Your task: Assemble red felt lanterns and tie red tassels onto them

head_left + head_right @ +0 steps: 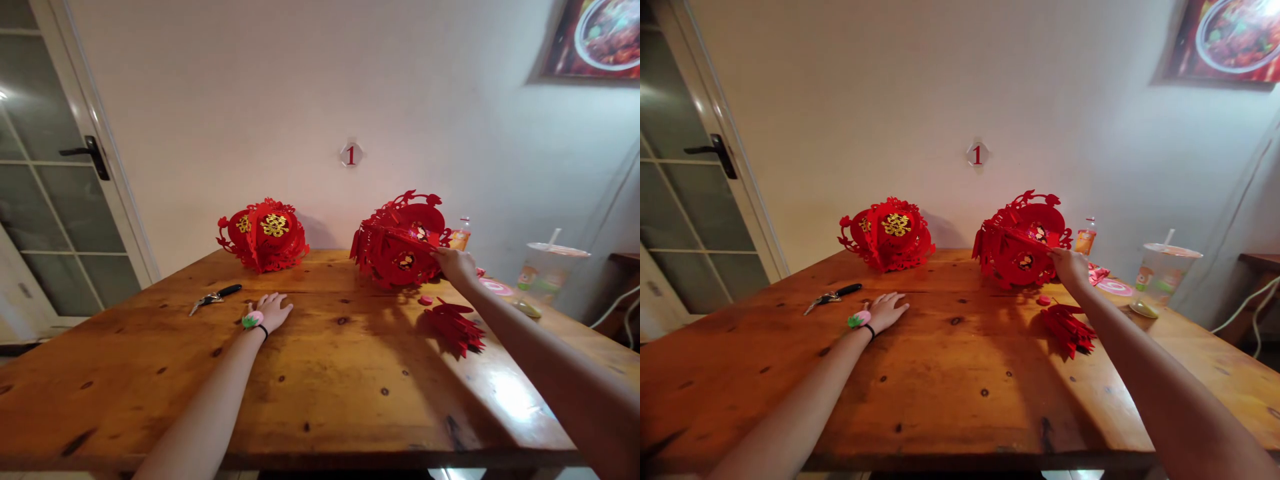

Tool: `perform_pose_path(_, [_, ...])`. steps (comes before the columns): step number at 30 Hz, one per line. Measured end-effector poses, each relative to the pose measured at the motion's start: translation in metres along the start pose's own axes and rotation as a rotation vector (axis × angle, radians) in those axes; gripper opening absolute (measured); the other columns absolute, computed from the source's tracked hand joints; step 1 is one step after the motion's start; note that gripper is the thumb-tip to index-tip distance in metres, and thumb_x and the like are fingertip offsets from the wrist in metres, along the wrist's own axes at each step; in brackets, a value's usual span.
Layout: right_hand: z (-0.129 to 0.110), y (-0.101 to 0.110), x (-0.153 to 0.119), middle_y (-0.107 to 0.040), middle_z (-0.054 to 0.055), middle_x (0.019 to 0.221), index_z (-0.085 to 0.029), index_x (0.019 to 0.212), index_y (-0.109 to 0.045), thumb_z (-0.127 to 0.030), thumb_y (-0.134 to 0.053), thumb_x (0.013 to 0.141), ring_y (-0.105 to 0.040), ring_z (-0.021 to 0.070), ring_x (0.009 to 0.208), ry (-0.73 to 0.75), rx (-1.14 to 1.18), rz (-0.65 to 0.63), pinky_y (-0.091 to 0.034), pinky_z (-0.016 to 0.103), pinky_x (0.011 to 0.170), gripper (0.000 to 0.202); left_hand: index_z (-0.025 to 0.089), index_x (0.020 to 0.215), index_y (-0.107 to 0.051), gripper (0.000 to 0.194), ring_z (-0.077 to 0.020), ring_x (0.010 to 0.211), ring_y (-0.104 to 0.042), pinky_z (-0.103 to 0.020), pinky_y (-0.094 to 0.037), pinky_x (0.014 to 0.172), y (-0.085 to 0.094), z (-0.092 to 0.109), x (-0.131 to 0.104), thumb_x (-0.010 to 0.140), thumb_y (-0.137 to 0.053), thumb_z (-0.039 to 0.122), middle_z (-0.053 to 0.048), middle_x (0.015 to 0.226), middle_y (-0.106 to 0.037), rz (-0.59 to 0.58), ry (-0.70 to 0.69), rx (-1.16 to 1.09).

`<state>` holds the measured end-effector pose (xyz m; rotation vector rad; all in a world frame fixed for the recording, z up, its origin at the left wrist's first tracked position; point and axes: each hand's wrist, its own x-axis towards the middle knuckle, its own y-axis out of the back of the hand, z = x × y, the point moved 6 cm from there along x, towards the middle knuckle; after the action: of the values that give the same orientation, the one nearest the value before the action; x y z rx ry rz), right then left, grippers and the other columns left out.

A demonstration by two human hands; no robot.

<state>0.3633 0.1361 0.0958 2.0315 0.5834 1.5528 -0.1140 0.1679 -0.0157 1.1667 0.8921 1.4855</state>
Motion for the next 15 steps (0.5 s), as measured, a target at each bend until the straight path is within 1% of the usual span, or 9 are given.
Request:
perform_pose_path(4, [-0.01, 0.001, 0.02, -0.07, 0.014, 0.078, -0.014, 0.095, -0.07, -0.034, -0.044, 0.084, -0.061, 0.0242, 0.068, 0.018, 0.029, 0.047, -0.04, 0.033, 0.061, 0.035, 0.028, 0.113, -0.057, 0.04, -0.0327, 0.127, -0.034, -0.061, -0.018, 0.101, 0.004, 0.003, -0.002, 0.078, -0.047, 0.045, -0.007, 0.134, -0.047, 0.011, -0.004, -0.06])
perform_pose_path(7, [-0.03, 0.005, 0.035, -0.069, 0.014, 0.075, -0.012, 0.095, -0.07, -0.031, -0.043, 0.085, -0.061, 0.0225, 0.066, 0.087, 0.056, 0.047, -0.041, 0.033, 0.062, 0.034, 0.024, 0.114, -0.057, 0.041, -0.0335, 0.124, -0.038, -0.059, -0.021, 0.101, 0.01, 0.009, -0.004, 0.079, -0.049, 0.044, -0.01, 0.133, -0.048, 0.039, -0.022, -0.141])
perform_pose_path(9, [-0.049, 0.009, 0.045, -0.069, 0.013, 0.072, -0.012, 0.095, -0.069, -0.03, -0.044, 0.086, -0.06, 0.0216, 0.064, 0.151, 0.08, 0.044, -0.042, 0.033, 0.063, 0.032, 0.022, 0.119, -0.052, 0.045, -0.0316, 0.123, -0.041, -0.055, -0.026, 0.101, 0.014, 0.015, -0.005, 0.08, -0.047, 0.044, -0.011, 0.132, -0.048, 0.068, -0.055, -0.218])
perform_pose_path(11, [-0.073, 0.016, 0.055, -0.068, 0.011, 0.072, -0.013, 0.094, -0.069, -0.028, -0.043, 0.086, -0.06, 0.0207, 0.065, 0.243, 0.114, 0.04, -0.044, 0.032, 0.064, 0.031, 0.019, 0.125, -0.046, 0.049, -0.0277, 0.123, -0.041, -0.047, -0.031, 0.102, 0.016, 0.022, -0.005, 0.082, -0.047, 0.042, -0.012, 0.133, -0.047, 0.097, -0.099, -0.312])
perform_pose_path(13, [-0.101, 0.026, 0.063, -0.068, 0.009, 0.08, -0.014, 0.095, -0.068, -0.024, -0.041, 0.087, -0.061, 0.0192, 0.072, 0.364, 0.155, 0.033, -0.045, 0.031, 0.069, 0.03, 0.018, 0.129, -0.039, 0.052, -0.0233, 0.124, -0.042, -0.039, -0.034, 0.102, 0.018, 0.03, -0.005, 0.082, -0.049, 0.04, -0.012, 0.134, -0.046, 0.121, -0.145, -0.42])
perform_pose_path(15, [-0.13, 0.04, 0.064, -0.066, 0.007, 0.09, -0.015, 0.099, -0.066, -0.018, -0.04, 0.087, -0.06, 0.0179, 0.082, 0.485, 0.19, 0.029, -0.045, 0.029, 0.077, 0.029, 0.02, 0.132, -0.032, 0.055, -0.0198, 0.125, -0.041, -0.035, -0.037, 0.101, 0.021, 0.037, -0.005, 0.083, -0.049, 0.037, -0.011, 0.136, -0.043, 0.145, -0.188, -0.532])
